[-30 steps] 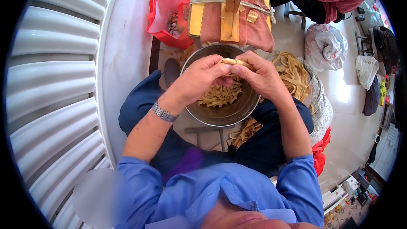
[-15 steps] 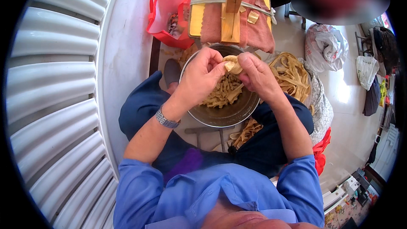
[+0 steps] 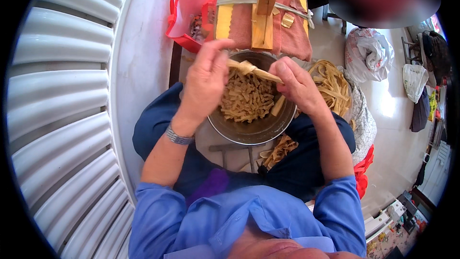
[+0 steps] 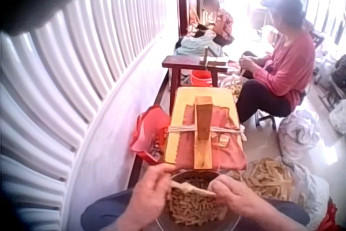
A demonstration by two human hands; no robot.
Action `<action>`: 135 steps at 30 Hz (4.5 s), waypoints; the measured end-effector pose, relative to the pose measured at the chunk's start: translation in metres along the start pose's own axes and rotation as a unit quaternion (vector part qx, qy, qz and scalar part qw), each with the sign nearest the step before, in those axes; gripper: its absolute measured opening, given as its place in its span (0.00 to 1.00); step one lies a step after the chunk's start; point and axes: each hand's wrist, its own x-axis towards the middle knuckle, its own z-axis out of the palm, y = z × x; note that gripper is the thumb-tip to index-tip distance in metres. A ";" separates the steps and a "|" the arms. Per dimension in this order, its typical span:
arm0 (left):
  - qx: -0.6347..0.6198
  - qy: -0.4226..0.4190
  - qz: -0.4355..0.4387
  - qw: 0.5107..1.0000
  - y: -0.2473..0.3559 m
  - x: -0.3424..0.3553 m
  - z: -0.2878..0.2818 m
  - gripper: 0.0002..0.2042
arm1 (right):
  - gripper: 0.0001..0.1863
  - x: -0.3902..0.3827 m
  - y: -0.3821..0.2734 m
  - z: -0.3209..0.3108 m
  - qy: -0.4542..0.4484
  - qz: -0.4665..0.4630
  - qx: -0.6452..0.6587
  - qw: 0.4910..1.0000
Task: The person takes long, flat strips of dough from a pile on their lap, pinches them into smaller pieces by hand, and drops the finished pieces into a metal bucket sitting between their legs.
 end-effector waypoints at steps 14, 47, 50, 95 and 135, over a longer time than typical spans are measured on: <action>0.306 -0.125 0.280 0.902 -0.013 -0.004 0.008 0.20 | 0.09 -0.004 0.008 -0.009 -0.017 -0.080 -0.075 0.994; -0.178 -0.418 -0.179 0.872 -0.013 -0.036 0.051 0.16 | 0.11 -0.020 -0.002 0.003 -0.154 0.014 0.338 0.928; -0.115 -0.417 -0.203 0.878 -0.006 -0.066 0.056 0.11 | 0.11 -0.031 -0.007 0.007 -0.087 -0.037 0.358 0.929; -0.494 -0.184 -0.198 0.827 -0.004 -0.244 0.066 0.12 | 0.19 -0.249 0.028 0.103 0.074 -0.492 -0.346 0.796; 0.166 -0.183 0.089 0.965 0.009 -0.268 0.006 0.08 | 0.15 -0.224 0.070 0.118 -0.106 0.144 0.182 0.967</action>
